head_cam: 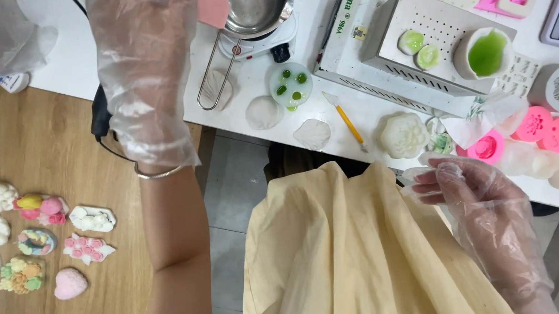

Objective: The user is melting wax and preparing molds for candle making at a workbench.

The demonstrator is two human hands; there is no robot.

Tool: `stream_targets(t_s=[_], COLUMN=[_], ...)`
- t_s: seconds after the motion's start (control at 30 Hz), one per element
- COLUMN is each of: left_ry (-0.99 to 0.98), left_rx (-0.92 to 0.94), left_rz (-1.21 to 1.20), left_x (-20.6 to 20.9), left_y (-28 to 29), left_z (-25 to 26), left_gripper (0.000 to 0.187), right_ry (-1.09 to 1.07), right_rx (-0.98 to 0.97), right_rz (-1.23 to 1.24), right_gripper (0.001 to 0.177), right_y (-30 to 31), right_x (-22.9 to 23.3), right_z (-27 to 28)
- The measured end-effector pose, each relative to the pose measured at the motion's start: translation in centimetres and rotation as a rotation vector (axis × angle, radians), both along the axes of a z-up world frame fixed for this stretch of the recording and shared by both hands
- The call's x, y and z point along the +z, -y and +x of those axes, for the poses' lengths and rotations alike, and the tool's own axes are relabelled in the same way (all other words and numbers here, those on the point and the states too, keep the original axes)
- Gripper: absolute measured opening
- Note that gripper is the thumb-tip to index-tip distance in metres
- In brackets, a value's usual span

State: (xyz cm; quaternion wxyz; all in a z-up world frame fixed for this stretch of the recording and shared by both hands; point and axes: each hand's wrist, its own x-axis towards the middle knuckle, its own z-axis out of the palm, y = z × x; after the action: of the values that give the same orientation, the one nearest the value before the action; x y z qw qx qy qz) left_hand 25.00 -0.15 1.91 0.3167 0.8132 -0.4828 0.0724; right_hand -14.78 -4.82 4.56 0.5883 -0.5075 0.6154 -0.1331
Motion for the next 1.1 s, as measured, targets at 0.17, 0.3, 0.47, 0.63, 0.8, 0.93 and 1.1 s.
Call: stream_targets(t_s=[0.17, 0.3, 0.47, 0.63, 0.8, 0.93, 1.1], left_ry=[0.028, 0.083, -0.063, -0.287, -0.296, -0.215, -0.043], left_rx=[-0.051, -0.070, 0.024, 0.040, 0.136, 0.086, -0.001], left_rz=[-0.040, -0.095, 0.145, 0.178, 0.303, 0.299, 0.248], left_x=[-4.4, -6.4, -5.2, -4.6, -3.1, -4.6, -6.6], left_y=[3.0, 5.0, 6.1, 6.4, 7.0, 7.1, 7.1], left_z=[1.6, 2.9, 3.1, 2.8, 1.3, 1.6, 2.1], left_gripper=[0.031, 0.030, 0.034, 0.032, 0.038, 0.031, 0.041], right_ry=[-0.053, -0.122, -0.135, -0.109, -0.120, -0.080, -0.095], right_rx=[-0.029, -0.072, -0.137, -0.178, -0.179, -0.204, -0.189], right_rz=[-0.020, 0.016, 0.034, 0.056, 0.073, 0.054, 0.037], right_gripper=[0.032, 0.032, 0.031, 0.030, 0.031, 0.031, 0.032], right_y=[-0.9, -1.5, -2.3, -2.9, -3.2, -3.7, -4.2], right_x=[0.1, 0.1, -1.6, -2.1, -1.7, -2.2, -2.3], right_z=[-0.3, -0.6, -1.7, -1.7, -1.0, -1.3, -1.5])
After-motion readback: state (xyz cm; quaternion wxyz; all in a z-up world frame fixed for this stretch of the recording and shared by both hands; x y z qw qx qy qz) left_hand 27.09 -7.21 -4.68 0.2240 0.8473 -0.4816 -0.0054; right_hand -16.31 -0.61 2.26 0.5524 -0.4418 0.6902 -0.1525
